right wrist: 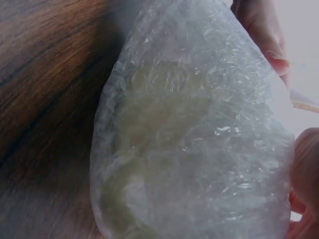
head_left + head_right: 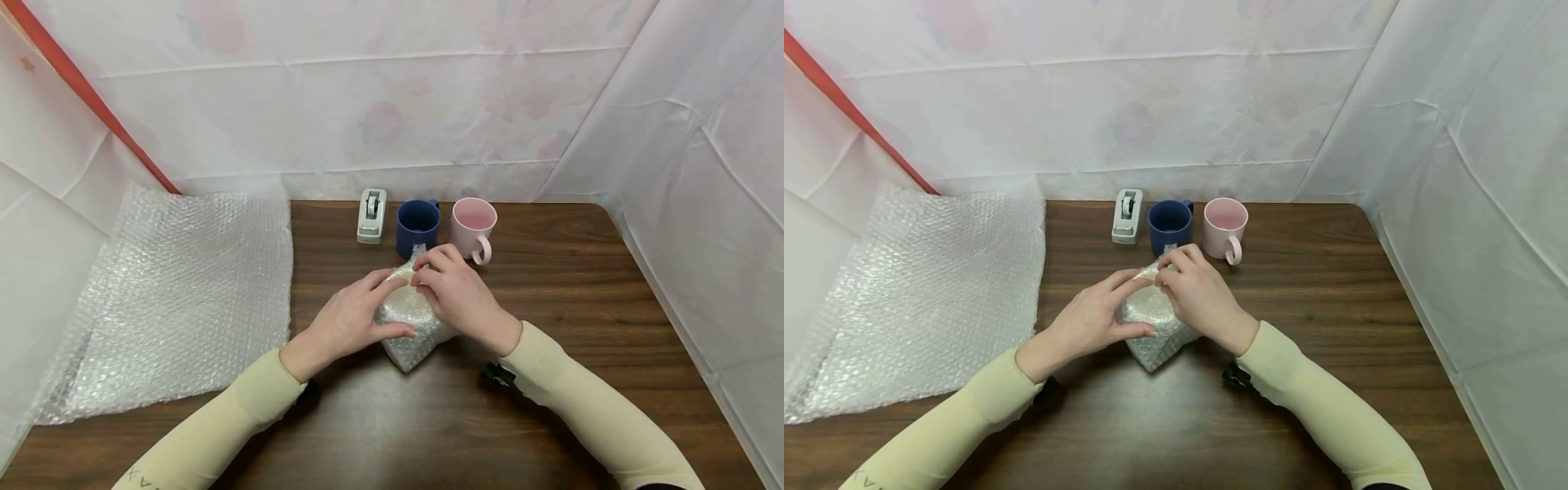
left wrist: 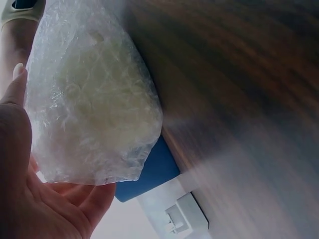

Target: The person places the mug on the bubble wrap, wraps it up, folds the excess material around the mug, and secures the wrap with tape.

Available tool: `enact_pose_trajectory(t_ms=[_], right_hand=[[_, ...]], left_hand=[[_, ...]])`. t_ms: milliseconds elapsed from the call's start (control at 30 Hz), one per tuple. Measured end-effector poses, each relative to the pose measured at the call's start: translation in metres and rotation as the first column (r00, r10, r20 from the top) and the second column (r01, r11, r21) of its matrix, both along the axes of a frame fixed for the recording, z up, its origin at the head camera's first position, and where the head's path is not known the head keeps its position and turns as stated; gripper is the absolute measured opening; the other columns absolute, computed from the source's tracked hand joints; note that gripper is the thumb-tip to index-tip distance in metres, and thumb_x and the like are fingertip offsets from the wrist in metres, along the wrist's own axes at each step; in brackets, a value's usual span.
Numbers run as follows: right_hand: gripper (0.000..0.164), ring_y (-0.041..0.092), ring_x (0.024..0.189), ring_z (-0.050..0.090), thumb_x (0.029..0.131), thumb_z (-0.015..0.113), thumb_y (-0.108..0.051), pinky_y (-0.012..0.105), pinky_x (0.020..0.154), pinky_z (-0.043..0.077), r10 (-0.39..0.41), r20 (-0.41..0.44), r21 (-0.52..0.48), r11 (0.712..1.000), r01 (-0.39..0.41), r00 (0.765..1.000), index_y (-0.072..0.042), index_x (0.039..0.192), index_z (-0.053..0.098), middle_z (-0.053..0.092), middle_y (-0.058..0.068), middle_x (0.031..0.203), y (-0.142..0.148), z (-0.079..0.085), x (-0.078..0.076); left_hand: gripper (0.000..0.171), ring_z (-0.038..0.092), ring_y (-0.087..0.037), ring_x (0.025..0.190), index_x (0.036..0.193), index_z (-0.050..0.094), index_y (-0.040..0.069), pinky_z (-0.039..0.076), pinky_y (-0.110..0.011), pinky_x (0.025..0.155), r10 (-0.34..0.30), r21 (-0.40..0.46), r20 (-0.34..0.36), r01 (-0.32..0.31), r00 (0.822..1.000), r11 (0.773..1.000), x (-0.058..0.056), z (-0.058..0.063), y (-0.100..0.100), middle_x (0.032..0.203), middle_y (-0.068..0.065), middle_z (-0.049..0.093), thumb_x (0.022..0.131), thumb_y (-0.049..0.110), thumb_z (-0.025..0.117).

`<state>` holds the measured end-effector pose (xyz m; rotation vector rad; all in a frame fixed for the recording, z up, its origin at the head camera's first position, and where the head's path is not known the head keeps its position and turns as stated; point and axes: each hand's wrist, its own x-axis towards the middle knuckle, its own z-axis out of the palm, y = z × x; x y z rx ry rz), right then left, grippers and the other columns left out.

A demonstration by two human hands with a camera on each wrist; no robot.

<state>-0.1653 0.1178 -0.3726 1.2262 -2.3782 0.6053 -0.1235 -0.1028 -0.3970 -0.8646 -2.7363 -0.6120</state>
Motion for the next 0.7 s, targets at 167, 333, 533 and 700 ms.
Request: enact_pose_trajectory(t_ms=[167,333,533,700], right_hand=[[0.019,0.028,0.102,0.052,0.082,0.077,0.002,0.039,0.088,0.047,-0.036,0.023,-0.01,0.999,0.036,0.999,-0.007,0.096,0.068,0.063,0.007,0.104,0.0,0.0,0.001],[0.024,0.027,0.101,0.053,0.083,0.076,0.001,0.039,0.085,0.049,-0.086,0.067,0.025,0.996,0.085,0.994,-0.007,0.105,0.07,0.063,0.007,0.107,-0.001,0.002,0.002],[0.025,0.028,0.1,0.052,0.084,0.076,-0.001,0.038,0.081,0.05,-0.113,0.047,0.157,0.982,0.104,0.993,-0.01,0.107,0.075,0.06,0.007,0.106,-0.005,0.009,0.002],[0.017,0.03,0.1,0.049,0.082,0.076,0.001,0.038,0.085,0.049,-0.091,-0.005,0.187,0.978,0.09,0.996,-0.009,0.095,0.072,0.057,0.009,0.103,-0.01,0.01,0.001]], left_hand=[[0.074,0.052,-0.029,0.125,0.139,0.057,0.018,0.05,-0.046,0.095,-0.044,0.055,0.013,0.044,0.999,0.998,-0.002,0.0,0.0,0.146,-0.012,0.047,0.082,0.062,0.072],[0.071,0.042,-0.026,0.134,0.133,0.057,0.011,0.042,-0.046,0.105,-0.074,0.146,0.107,0.058,0.991,0.988,-0.005,0.003,0.002,0.15,-0.011,0.041,0.08,0.055,0.078],[0.07,0.044,-0.021,0.133,0.126,0.057,0.01,0.045,-0.042,0.103,-0.066,0.144,0.142,0.045,0.988,0.989,-0.006,0.007,0.002,0.148,-0.009,0.043,0.079,0.056,0.079],[0.07,0.048,-0.022,0.13,0.129,0.057,0.014,0.048,-0.042,0.099,-0.043,0.113,0.155,0.025,0.987,0.993,-0.006,0.007,0.001,0.146,-0.005,0.045,0.079,0.059,0.077]])
